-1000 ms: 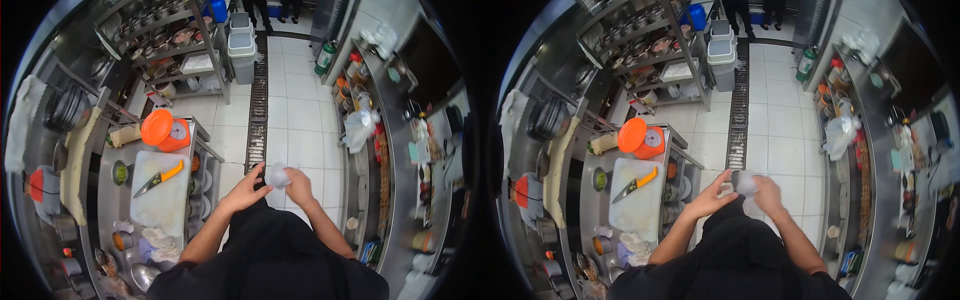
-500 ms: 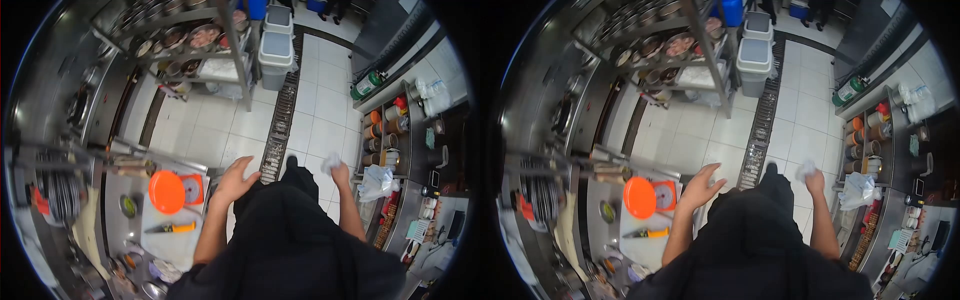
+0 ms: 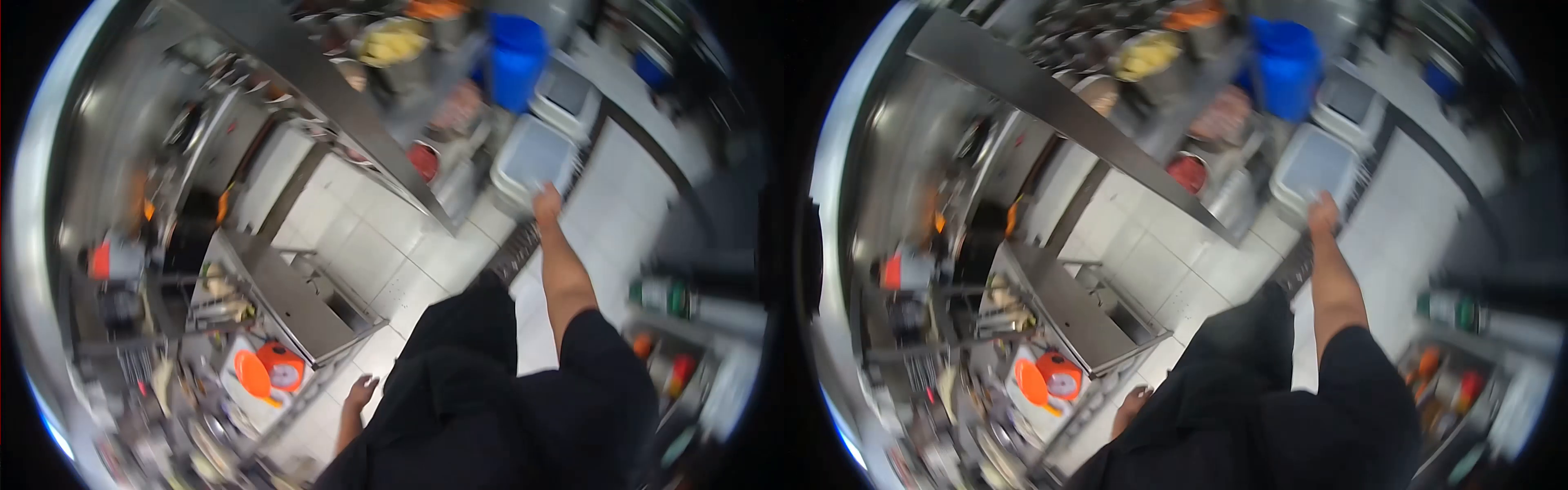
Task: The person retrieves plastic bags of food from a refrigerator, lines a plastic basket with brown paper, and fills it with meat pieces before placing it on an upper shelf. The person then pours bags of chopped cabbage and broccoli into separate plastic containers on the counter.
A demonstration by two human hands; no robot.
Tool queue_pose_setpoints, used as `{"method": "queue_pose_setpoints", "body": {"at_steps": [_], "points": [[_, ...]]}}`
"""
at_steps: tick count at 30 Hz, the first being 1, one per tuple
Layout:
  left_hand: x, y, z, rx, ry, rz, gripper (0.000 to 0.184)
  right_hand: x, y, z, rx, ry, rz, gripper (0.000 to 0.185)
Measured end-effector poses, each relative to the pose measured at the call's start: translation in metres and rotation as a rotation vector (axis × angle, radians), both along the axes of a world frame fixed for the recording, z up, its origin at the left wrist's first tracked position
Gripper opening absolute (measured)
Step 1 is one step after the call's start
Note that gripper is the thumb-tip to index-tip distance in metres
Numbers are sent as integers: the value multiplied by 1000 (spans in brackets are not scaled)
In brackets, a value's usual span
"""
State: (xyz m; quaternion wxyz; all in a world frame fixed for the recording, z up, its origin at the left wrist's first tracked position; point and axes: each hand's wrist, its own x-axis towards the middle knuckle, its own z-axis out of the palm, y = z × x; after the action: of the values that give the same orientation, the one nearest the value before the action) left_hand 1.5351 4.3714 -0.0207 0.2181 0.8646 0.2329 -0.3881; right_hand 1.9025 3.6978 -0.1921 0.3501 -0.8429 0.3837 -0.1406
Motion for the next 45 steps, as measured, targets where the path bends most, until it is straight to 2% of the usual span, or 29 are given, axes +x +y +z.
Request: {"method": "queue_pose_setpoints", "body": {"at_steps": [1, 2, 6, 7, 8, 9, 10, 11, 12, 13, 16, 19, 22, 24, 26, 31, 32, 34, 37, 38, 40, 43, 45], "points": [[-26, 1, 0, 0, 133, -58, 74, 21, -55, -98, -280, 176, 130, 48], [-48, 3, 3, 1, 243, -85, 77, 43, -68, -98, -197, 154, 157, 45], [-87, 1, 30, 152, 483, -146, 76, 60, -114, -141, -223, 154, 423, 45], [-101, -18, 44, 194, 355, 61, 73, 74, -100, -120, -191, 299, 505, 47], [-92, -30, 51, 233, 225, 214, 70, 85, -96, -124, -140, 435, 559, 53], [-85, -46, 54, 252, 148, 244, 69, 84, -105, -130, -100, 588, 596, 59], [-81, -61, 56, 272, 72, 275, 67, 87, -106, -141, -21, 554, 605, 75], [-74, -73, 55, 258, 22, 326, 67, 81, -96, -95, 89, 653, 599, 87], [-60, -91, 62, 234, -3, 379, 67, 80, -88, -73, 130, 722, 566, 96], [-54, -103, 62, 212, -63, 346, 66, 83, -85, -75, 142, 753, 603, 96], [-45, -133, 62, 144, -173, 328, 65, 62, -62, -34, -93, 735, 585, 91], [-58, -148, 51, 105, -209, 336, 66, 14, -42, -9, -178, 459, 563, 86], [-100, -138, 19, 49, -183, 328, 68, -57, -20, -36, -332, 196, 585, 81], [-131, -136, 9, 34, -151, 377, 71, -117, -8, -61, -339, 325, 804, 76], [-183, -127, -36, 17, -193, 438, 75, -183, 38, -48, -295, 473, 1045, 74], [-325, -114, -71, -66, -302, 672, 72, -325, 171, -17, -236, 727, 1548, 69], [-360, -116, -64, -72, -308, 760, 73, -352, 193, -14, -243, 772, 1609, 68], [-448, -109, -125, 17, -398, 896, 80, -405, 231, -13, -274, 871, 1704, 66], [-577, -118, -156, 1, -233, 1056, 84, -471, 262, -30, -343, 985, 1830, 64], [-618, -110, -159, -10, -169, 1090, 84, -491, 278, -36, -355, 990, 1873, 64], [-691, -124, -147, -72, -55, 1233, 72, -529, 325, -24, -397, 920, 1932, 63], [-785, -108, -149, -142, -3, 1428, 65, -601, 441, 46, -403, 733, 1990, 60], [-829, -118, -157, -126, 20, 1584, 62, -632, 500, 60, -412, 614, 2051, 56]]}}
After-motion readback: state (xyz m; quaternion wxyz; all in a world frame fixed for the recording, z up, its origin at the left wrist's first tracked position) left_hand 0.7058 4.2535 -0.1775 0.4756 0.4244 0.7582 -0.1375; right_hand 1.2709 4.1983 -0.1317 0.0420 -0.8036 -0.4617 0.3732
